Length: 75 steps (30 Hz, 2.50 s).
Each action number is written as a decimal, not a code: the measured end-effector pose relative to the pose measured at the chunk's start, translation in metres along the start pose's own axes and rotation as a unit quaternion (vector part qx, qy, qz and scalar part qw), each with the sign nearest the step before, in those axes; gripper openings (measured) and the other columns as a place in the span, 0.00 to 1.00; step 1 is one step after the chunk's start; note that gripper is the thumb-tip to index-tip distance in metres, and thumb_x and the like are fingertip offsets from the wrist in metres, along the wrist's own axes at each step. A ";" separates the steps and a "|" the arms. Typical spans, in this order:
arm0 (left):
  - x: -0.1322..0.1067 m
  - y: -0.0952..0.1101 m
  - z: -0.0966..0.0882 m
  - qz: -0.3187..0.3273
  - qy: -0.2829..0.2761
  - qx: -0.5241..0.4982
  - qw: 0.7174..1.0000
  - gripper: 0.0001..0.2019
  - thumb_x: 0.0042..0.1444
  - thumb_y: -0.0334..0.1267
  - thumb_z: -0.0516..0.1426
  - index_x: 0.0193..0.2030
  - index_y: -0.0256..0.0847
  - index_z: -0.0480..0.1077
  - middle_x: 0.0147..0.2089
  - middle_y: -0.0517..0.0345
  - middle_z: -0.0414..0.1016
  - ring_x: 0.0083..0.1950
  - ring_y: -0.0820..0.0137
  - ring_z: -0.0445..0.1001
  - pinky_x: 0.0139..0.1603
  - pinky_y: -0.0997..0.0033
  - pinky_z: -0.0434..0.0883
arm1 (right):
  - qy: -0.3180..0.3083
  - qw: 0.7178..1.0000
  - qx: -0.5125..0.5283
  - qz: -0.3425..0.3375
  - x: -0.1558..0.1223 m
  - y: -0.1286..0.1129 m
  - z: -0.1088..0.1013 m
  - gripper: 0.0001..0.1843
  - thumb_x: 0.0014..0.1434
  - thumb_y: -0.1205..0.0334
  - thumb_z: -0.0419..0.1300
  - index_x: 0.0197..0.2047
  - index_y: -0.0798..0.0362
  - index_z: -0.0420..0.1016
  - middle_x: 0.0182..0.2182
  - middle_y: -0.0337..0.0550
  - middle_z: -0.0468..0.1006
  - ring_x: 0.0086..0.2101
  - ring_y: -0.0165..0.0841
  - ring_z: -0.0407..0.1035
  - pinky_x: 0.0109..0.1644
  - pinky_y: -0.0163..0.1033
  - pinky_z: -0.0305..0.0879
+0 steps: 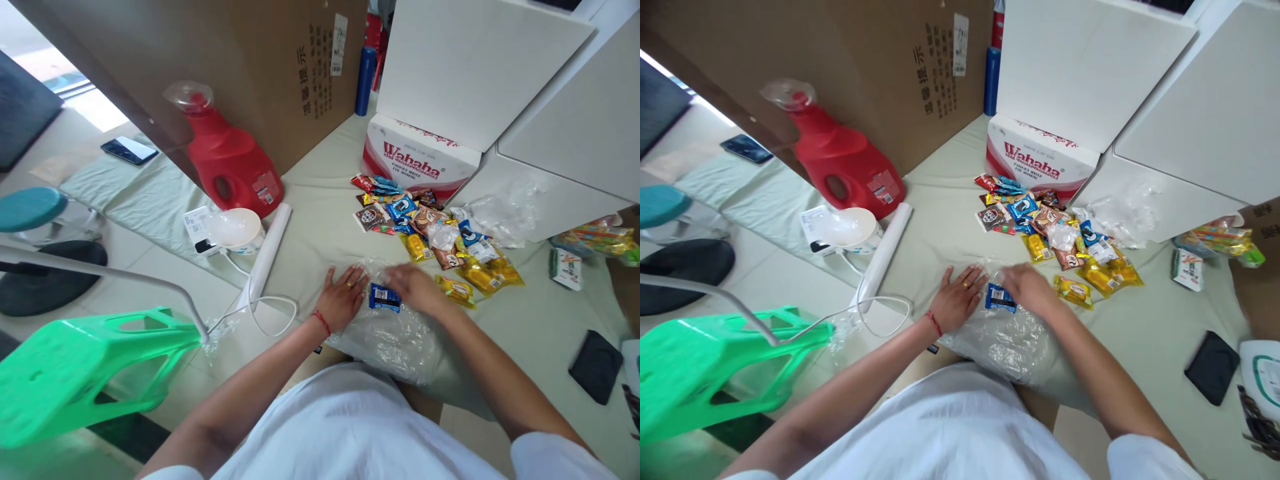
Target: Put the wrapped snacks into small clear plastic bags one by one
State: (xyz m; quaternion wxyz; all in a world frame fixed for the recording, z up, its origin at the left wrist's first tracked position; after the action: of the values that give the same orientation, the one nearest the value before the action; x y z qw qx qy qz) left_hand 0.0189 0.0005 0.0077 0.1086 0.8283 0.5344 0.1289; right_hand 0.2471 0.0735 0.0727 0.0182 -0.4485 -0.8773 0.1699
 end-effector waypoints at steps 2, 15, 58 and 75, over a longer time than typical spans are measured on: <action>0.000 0.000 0.001 0.001 0.001 0.004 1.000 0.25 0.75 0.44 0.42 0.75 0.52 0.60 0.78 0.53 0.57 0.79 0.59 0.55 0.78 0.36 0.41 | 0.069 0.995 -0.061 0.033 0.043 0.025 -0.028 0.22 0.71 0.65 0.49 0.63 0.54 0.75 0.49 0.54 0.81 0.50 0.44 0.70 0.56 0.47 0.66; 0.000 -0.002 0.002 -0.003 0.000 0.011 1.000 0.25 0.74 0.45 0.43 0.74 0.51 0.61 0.77 0.52 0.59 0.78 0.58 0.56 0.78 0.36 0.42 | 0.096 0.970 -0.223 -0.002 0.139 0.093 -0.069 0.19 0.63 0.62 0.57 0.52 0.62 0.78 0.49 0.62 0.77 0.53 0.52 0.63 0.60 0.55 0.59; -0.054 -0.026 -0.039 0.222 -0.074 -0.076 0.969 0.26 0.61 0.60 0.59 0.58 0.46 0.75 0.69 0.43 0.71 0.76 0.51 0.60 0.79 0.40 0.46 | 0.112 0.990 0.059 -0.058 -0.192 -0.057 0.093 0.20 0.67 0.58 0.61 0.62 0.46 0.73 0.60 0.54 0.74 0.58 0.50 0.68 0.61 0.62 0.68; 0.059 -0.057 -0.053 -0.058 -0.090 -0.174 0.979 0.10 0.59 0.42 0.57 0.40 0.41 0.76 0.43 0.52 0.80 0.49 0.61 0.76 0.59 0.59 0.72 | 0.091 0.928 0.245 0.265 -0.119 0.018 0.031 0.20 0.69 0.48 0.51 0.43 0.53 0.78 0.32 0.46 0.81 0.31 0.38 0.74 0.36 0.39 0.68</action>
State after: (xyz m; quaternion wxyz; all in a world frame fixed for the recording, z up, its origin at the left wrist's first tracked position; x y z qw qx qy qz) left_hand -0.0243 0.0801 0.0455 0.3062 0.7722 0.5393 0.1386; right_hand 0.3263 -0.0195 0.0526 0.1618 -0.6597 -0.6523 0.3364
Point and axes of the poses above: each hand's wrist, its own x-axis towards the middle knuckle, its own z-axis out of the palm, y = z × x, the point moved 1 cm from there along x, towards the middle knuckle
